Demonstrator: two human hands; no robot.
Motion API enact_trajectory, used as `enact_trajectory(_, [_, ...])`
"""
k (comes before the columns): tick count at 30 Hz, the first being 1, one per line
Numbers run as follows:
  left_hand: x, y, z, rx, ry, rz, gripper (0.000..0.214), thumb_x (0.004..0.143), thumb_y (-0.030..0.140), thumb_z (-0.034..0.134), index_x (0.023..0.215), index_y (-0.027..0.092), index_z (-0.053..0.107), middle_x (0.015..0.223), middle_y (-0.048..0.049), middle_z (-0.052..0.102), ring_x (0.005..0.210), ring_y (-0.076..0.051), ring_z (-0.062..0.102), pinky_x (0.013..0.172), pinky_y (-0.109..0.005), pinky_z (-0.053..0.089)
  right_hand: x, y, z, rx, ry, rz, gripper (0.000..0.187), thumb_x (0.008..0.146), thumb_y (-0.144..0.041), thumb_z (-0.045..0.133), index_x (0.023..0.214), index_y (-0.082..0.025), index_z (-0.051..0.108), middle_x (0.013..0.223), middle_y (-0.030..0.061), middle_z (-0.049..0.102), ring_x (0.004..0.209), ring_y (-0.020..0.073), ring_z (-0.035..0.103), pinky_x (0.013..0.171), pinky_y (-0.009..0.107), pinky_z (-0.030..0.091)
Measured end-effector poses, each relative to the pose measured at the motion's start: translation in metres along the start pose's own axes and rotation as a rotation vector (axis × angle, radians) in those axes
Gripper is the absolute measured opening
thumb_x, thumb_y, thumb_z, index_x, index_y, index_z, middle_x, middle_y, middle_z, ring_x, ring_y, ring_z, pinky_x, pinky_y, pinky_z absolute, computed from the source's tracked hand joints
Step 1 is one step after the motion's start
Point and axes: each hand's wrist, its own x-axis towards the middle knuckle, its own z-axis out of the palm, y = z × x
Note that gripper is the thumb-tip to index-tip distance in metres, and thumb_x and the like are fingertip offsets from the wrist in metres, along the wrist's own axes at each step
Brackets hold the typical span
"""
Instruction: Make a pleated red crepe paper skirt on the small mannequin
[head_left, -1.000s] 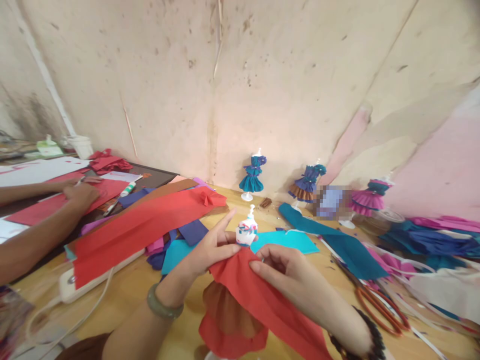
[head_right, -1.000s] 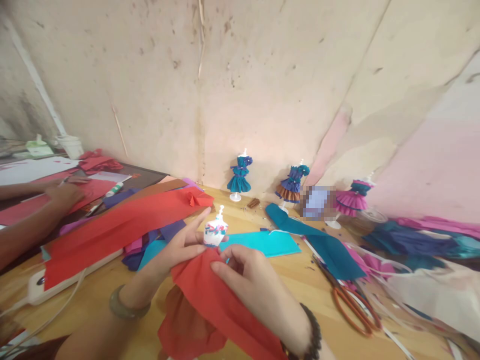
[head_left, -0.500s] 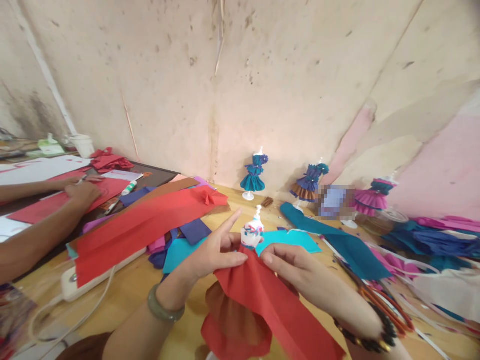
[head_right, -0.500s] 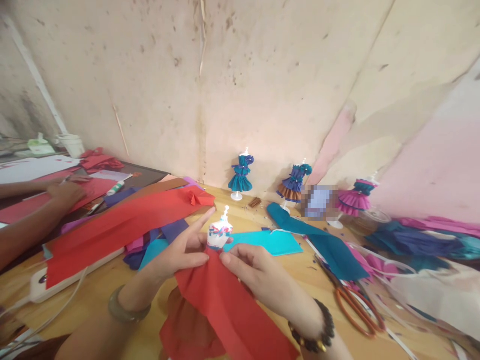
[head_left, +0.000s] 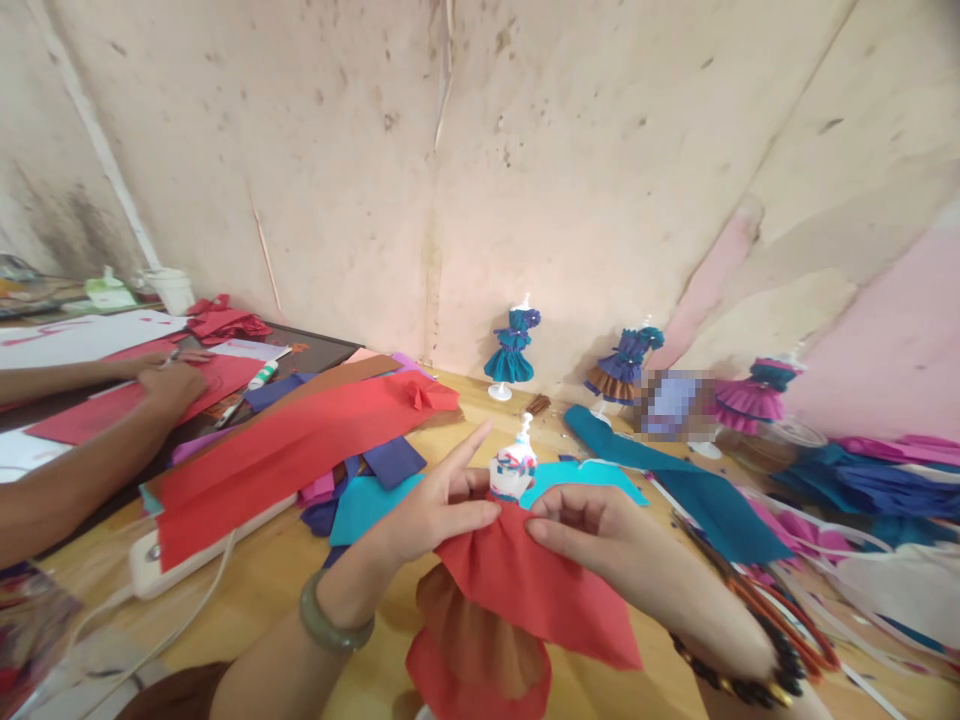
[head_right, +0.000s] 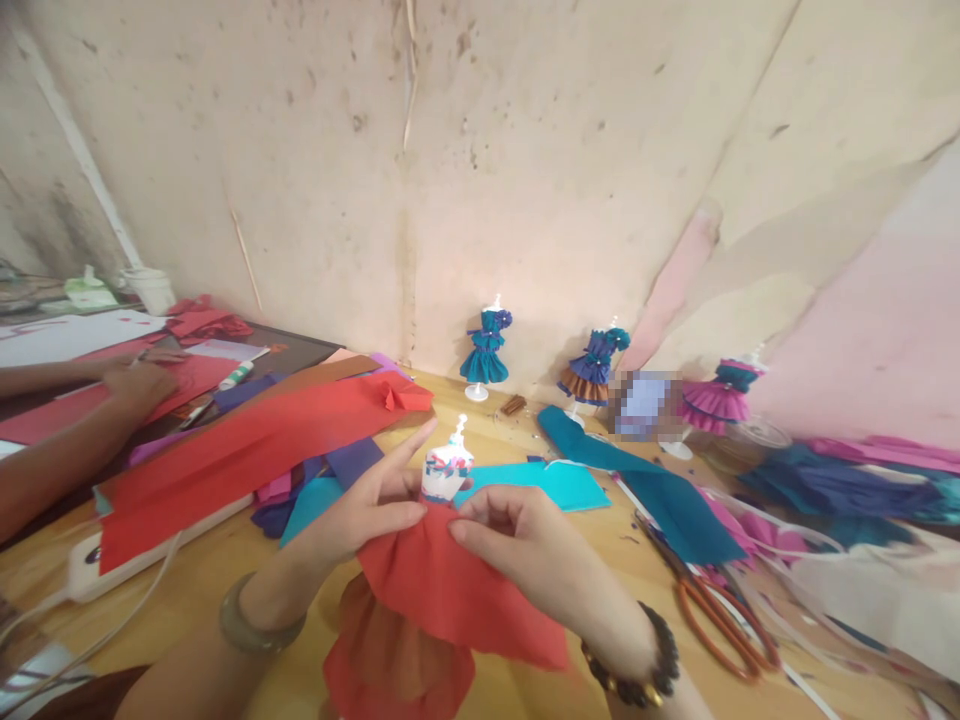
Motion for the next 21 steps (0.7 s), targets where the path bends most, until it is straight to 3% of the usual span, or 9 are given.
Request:
enact_trajectory(5, [0.000,-0.001,0.002,-0.021,0.010,-0.023,0.102,0.080,0.024,0.072,0.158,0.033,0.009,0.104,-0.0049,0.069,0.088,-0.018,0.064,0.079,-0.030,0.045,0.000,-0.003,0.005,-0.017,-0.004,0.024,0.045,0.081,-0.062,0.064,0.070,-0.018,0.061,0.064,-0.0015,0.058,0.057,0.0099,0.047,0.052,0.023,0.037])
enact_trajectory(12, [0.000,0.001,0.010,-0.067,0.009,-0.010,0.101,0.080,0.020,0.070,0.158,0.035,0.007,0.098,-0.0009,0.068,0.090,-0.016,0.063,0.084,-0.030,0.044,0.001,-0.002,0.014,-0.109,0.086,-0.110,0.027,0.086,-0.046,0.063,0.080,-0.020,0.069,0.077,0.0014,0.068,0.070,0.0147,0.058,0.064,0.026,0.046])
enact_trajectory(16, [0.001,0.000,0.012,-0.107,0.023,-0.008,0.100,0.080,0.018,0.069,0.157,0.037,0.008,0.096,0.0011,0.067,0.088,-0.015,0.062,0.082,-0.029,0.043,0.000,-0.003,0.012,-0.193,0.115,-0.107,0.024,0.086,-0.043,0.062,0.081,-0.021,0.071,0.080,0.0027,0.072,0.074,0.0173,0.061,0.068,0.029,0.048])
enact_trajectory(21, [0.002,-0.002,0.011,-0.138,0.015,-0.008,0.101,0.080,0.018,0.069,0.157,0.038,0.007,0.099,0.0005,0.068,0.090,-0.015,0.063,0.082,-0.029,0.044,-0.001,-0.003,0.011,-0.145,0.117,-0.103,0.026,0.088,-0.044,0.061,0.080,-0.021,0.070,0.080,0.0025,0.071,0.072,0.0169,0.062,0.064,0.027,0.049])
